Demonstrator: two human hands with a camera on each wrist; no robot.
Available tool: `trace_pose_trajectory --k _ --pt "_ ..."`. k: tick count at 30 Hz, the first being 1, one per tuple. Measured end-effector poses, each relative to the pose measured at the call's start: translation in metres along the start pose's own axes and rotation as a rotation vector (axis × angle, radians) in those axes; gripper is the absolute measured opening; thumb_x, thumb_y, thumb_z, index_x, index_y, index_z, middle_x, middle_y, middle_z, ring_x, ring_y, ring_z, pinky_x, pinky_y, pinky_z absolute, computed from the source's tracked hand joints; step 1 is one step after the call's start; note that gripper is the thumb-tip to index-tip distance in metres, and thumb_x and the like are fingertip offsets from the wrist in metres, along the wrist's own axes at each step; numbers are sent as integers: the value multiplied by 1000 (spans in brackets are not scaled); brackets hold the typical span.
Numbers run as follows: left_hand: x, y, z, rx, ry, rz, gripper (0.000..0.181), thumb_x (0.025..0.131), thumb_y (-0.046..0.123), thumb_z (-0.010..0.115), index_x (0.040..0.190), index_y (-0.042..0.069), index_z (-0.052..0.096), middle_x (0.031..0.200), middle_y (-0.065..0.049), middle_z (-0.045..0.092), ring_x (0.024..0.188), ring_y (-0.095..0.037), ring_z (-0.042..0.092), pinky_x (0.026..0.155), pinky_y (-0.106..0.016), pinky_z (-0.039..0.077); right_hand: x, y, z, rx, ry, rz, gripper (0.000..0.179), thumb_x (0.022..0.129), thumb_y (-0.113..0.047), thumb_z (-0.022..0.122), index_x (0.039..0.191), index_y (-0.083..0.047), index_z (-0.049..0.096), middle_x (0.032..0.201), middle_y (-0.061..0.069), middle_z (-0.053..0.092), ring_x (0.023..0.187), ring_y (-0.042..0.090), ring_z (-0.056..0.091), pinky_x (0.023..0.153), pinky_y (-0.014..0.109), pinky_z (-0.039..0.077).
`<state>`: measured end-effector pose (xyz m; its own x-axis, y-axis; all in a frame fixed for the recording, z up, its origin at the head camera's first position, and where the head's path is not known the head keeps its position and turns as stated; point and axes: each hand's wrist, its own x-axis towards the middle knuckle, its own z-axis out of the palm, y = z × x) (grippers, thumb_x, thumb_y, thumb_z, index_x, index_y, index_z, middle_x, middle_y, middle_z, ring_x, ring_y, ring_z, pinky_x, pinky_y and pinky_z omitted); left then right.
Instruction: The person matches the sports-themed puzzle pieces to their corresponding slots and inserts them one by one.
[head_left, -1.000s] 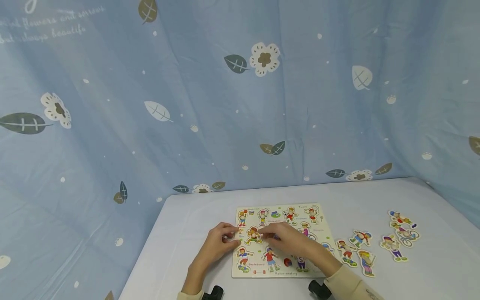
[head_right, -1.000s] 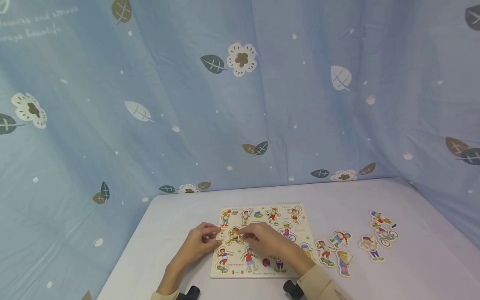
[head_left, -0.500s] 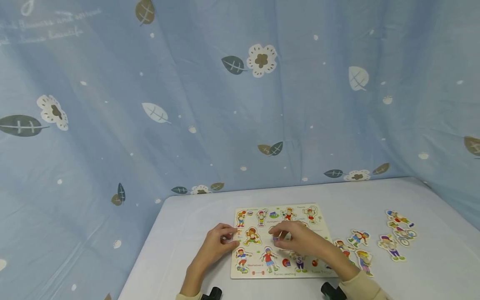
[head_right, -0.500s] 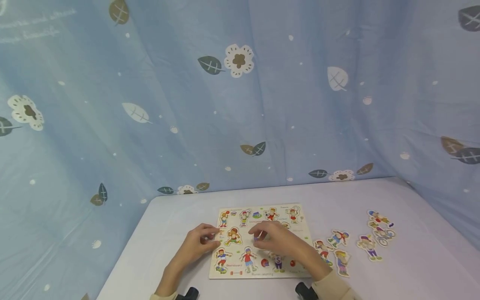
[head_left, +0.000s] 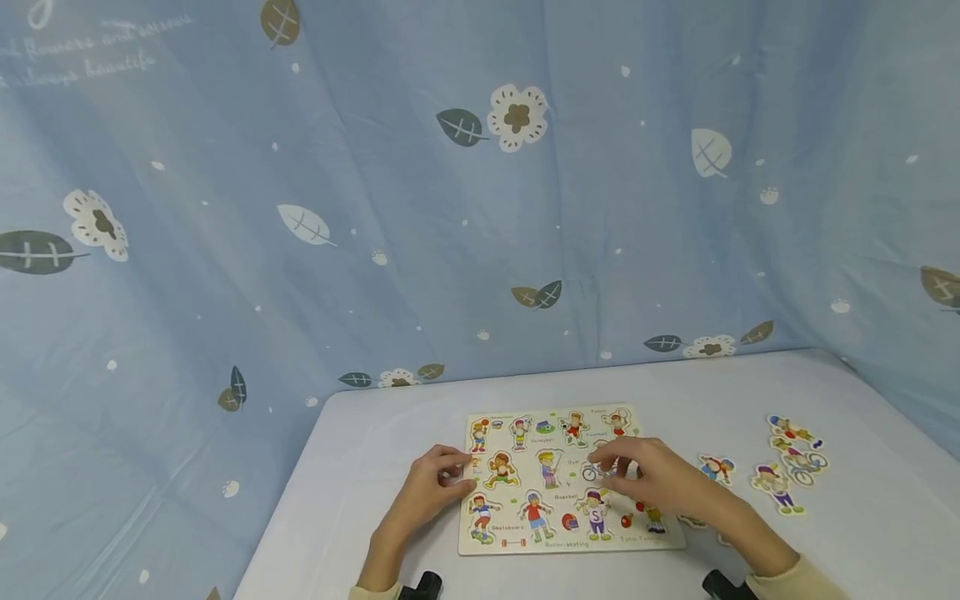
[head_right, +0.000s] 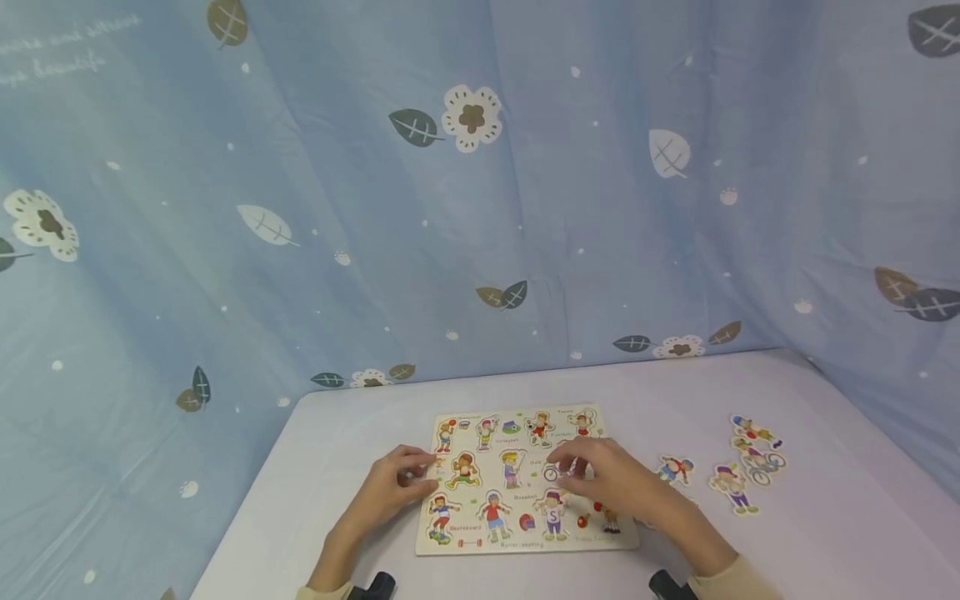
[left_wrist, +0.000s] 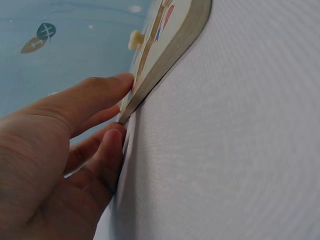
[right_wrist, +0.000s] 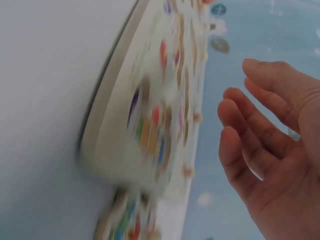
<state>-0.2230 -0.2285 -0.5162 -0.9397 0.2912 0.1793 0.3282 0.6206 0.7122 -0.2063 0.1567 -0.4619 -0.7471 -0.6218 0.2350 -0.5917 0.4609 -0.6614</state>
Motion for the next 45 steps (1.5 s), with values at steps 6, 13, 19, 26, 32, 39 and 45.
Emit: trace_pose_trajectory --k 6,13,19,26,32,39,45 --pt "0 1 -2 -7 5 -12 39 81 26 80 114 7 72 111 -4 63 88 -11 60 72 -19 54 -23 14 -22 -71 53 28 26 92 -21 68 115 -8 67 100 5 69 80 -4 58 60 21 51" --pt "0 2 -3 -2 8 -16 39 81 26 80 114 7 72 111 -4 63 89 -11 60 73 -19 54 -46 27 -35 -148 110 130 24 91 -22 70 113 -11 69 96 -5 69 79 -5 57 62 20 51" --pt "-1 2 -3 4 10 -17 39 81 27 80 114 7 72 112 -4 63 88 -10 59 73 -19 53 -63 34 -41 -169 152 117 23 88 -19 73 109 -11 70 88 -8 68 75 -6 57 57 20 50" --pt "0 4 -3 -6 4 -17 39 82 26 80 115 7 72 111 -4 63 88 -11 59 73 -19 53 -86 46 -48 -189 142 75 20 83 -17 78 101 -15 70 85 -8 68 72 -9 55 54 19 47" --pt "0 5 -3 -3 8 -18 39 81 26 80 115 7 72 111 -4 63 89 -12 59 73 -19 53 -104 58 -46 -172 106 39 17 81 -15 79 94 -20 69 83 -16 65 70 -9 54 53 18 45" --pt "-1 4 -2 -6 3 -30 40 81 26 80 115 7 72 111 -4 63 89 -12 59 73 -19 53 -115 63 -41 -168 121 59 20 79 -14 80 90 -24 68 84 -17 64 71 -9 52 53 18 45" --pt "-1 3 0 2 -1 -20 41 81 29 80 116 7 72 111 -3 63 88 -11 58 73 -20 53 -120 64 -39 -123 136 -1 24 77 -6 80 91 -22 68 84 -12 64 69 -7 54 51 17 45"
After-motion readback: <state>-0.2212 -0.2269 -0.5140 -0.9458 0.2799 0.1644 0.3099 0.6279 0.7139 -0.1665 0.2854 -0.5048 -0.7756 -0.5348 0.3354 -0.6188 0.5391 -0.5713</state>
